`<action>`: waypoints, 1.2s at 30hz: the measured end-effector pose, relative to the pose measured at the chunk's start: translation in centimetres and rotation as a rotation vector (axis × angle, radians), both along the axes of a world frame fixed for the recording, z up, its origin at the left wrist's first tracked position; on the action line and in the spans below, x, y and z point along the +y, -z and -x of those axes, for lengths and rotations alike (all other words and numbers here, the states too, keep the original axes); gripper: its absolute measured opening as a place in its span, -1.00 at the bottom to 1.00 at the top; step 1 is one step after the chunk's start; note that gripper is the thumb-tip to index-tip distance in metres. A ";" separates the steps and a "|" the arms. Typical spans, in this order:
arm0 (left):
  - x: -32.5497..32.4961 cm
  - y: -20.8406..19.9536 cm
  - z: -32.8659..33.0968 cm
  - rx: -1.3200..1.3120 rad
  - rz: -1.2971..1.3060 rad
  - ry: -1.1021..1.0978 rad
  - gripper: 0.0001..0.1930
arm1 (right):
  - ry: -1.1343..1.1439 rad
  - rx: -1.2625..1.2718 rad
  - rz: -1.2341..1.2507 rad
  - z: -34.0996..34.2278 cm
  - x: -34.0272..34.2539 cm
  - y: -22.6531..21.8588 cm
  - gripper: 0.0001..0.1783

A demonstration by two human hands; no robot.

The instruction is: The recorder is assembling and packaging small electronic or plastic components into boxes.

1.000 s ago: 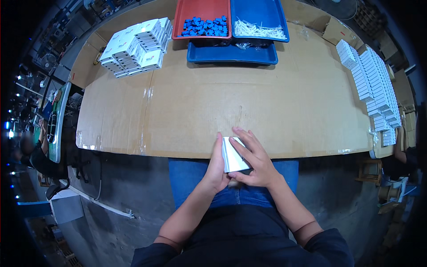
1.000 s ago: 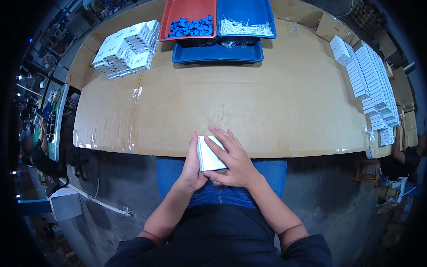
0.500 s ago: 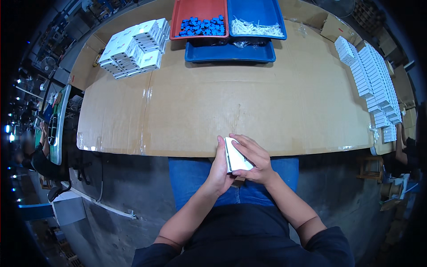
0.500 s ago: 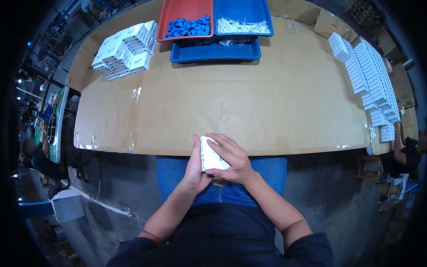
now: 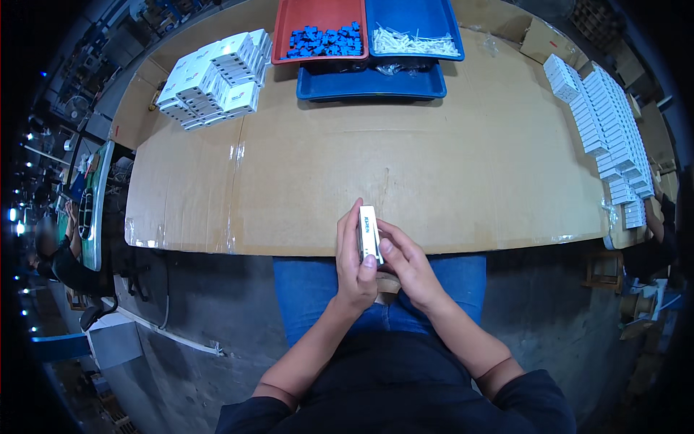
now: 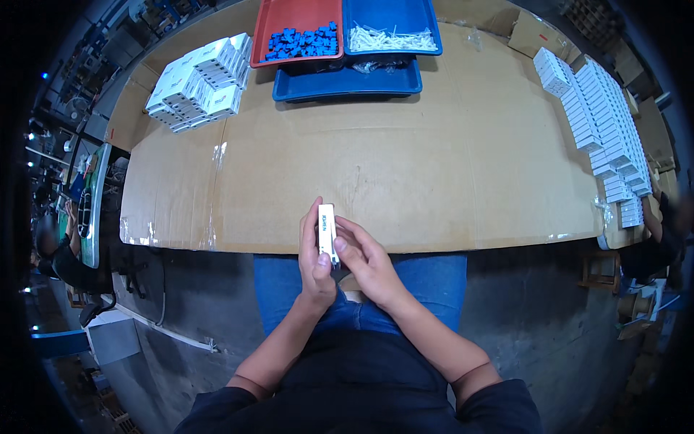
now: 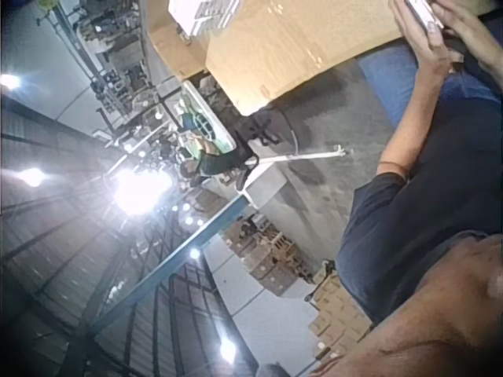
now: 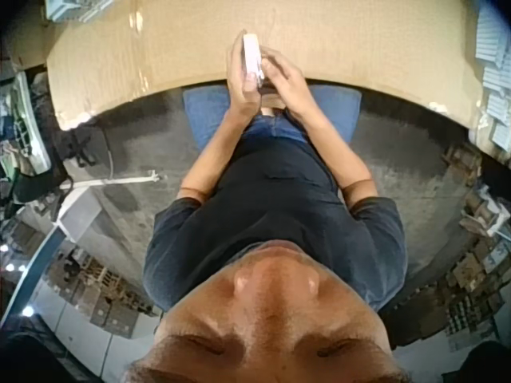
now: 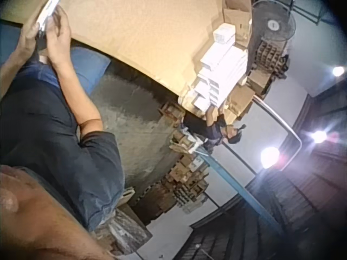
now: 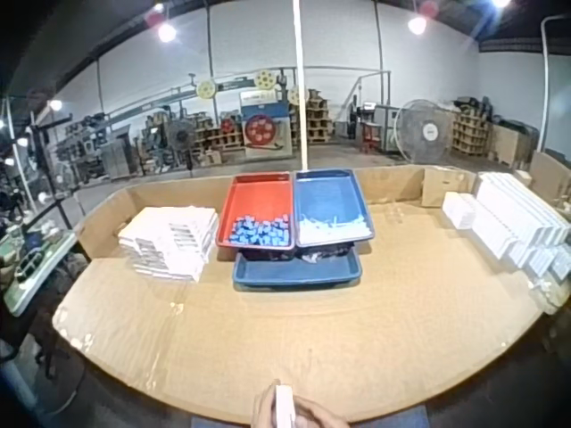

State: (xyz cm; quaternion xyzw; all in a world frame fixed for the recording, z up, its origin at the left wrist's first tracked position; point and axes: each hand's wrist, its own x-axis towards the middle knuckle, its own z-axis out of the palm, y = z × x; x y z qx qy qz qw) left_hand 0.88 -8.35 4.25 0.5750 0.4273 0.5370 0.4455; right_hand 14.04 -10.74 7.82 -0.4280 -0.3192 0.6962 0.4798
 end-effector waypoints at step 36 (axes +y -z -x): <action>-0.6 1.6 -0.1 -0.022 -0.198 -0.137 -0.07 | 0.031 -0.263 -0.347 2.1 -1.1 1.5 -0.43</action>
